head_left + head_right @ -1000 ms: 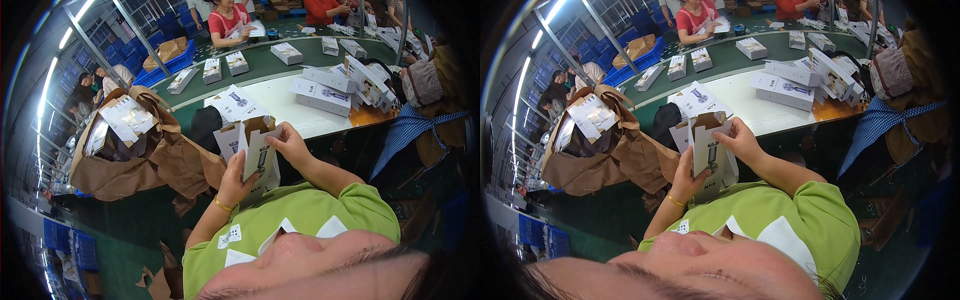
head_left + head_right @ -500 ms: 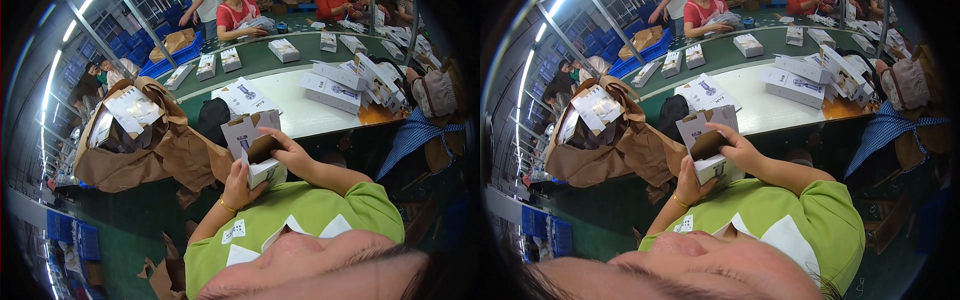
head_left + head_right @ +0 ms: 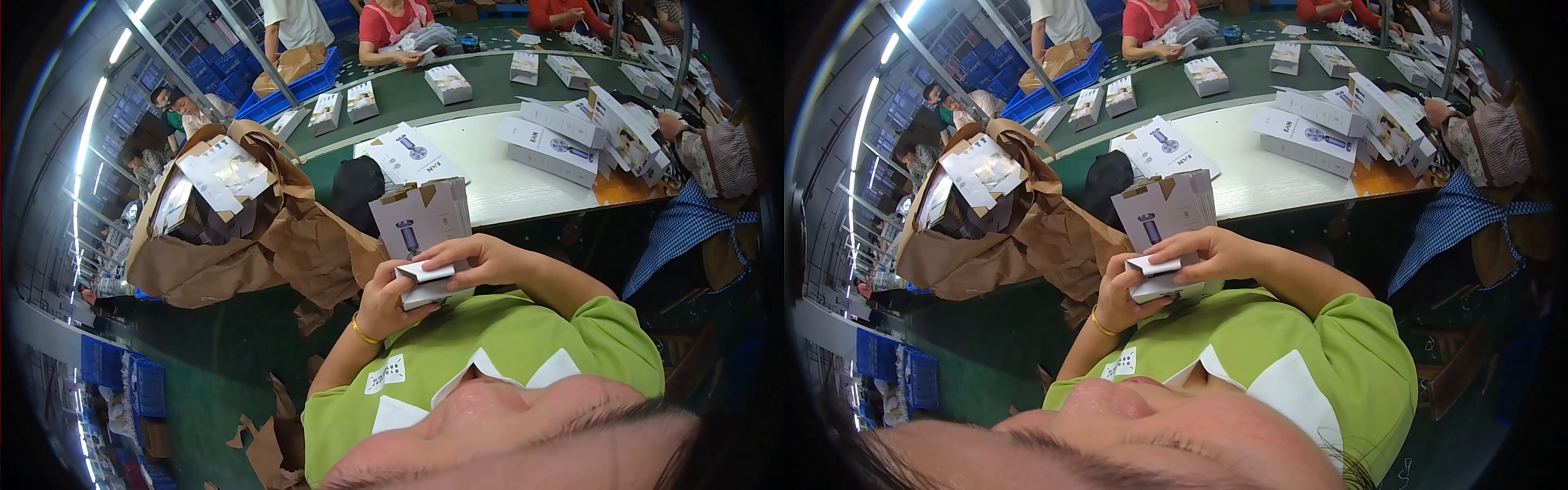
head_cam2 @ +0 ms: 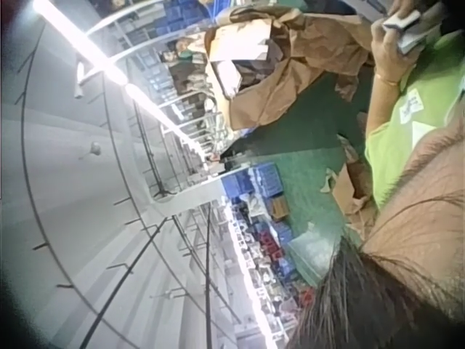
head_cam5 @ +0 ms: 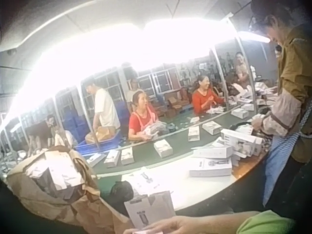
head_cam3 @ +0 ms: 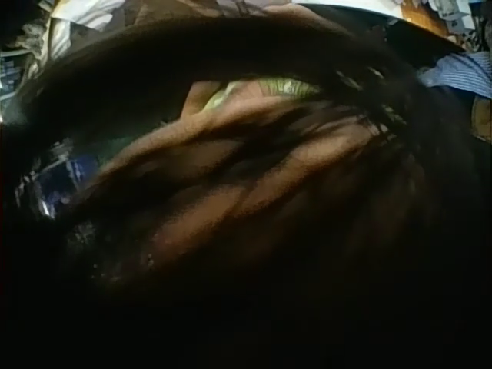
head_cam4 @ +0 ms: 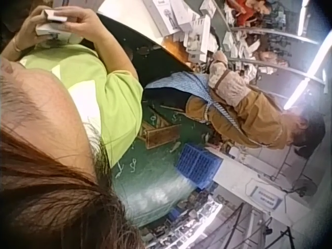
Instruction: Assemble and fold product boxes on an assembly line.
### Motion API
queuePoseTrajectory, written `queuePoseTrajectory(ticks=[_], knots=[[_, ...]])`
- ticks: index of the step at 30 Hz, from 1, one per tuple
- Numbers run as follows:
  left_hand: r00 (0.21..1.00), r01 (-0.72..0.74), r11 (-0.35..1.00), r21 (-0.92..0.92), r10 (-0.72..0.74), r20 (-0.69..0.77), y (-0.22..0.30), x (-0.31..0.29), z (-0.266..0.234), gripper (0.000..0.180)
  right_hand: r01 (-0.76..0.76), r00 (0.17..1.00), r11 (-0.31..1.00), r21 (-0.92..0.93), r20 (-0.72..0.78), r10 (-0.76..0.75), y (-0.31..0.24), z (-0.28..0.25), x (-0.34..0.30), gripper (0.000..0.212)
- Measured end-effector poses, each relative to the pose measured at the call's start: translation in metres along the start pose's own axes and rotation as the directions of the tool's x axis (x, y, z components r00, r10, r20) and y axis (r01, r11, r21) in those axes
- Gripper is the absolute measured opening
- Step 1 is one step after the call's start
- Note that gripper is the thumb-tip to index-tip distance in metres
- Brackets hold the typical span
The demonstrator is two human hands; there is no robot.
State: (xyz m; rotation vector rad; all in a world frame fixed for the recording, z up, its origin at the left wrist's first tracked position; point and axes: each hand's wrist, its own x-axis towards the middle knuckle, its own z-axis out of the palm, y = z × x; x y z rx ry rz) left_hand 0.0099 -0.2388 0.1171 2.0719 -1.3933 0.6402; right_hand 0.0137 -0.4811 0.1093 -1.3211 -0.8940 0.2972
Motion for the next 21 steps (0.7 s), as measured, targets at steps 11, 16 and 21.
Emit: queuePoseTrajectory(ticks=[11,16,21], knots=[[0.999,0.026,1.000,-0.016,-0.027,-0.018,0.001,-0.002,0.007,0.075,-0.188,0.951,0.982,0.027,-0.245,0.189,-0.006,0.013,0.004,0.045],[0.999,0.036,0.998,-0.046,-0.037,-0.028,-0.001,-0.003,0.007,0.075,-0.086,0.974,0.936,-0.342,-0.226,0.007,-0.010,0.011,-0.001,0.054],[0.977,0.188,0.864,-0.468,-0.212,0.001,-0.019,-0.018,0.018,0.081,0.046,0.996,0.723,-0.690,-0.025,-0.087,-0.023,-0.008,-0.020,0.067]])
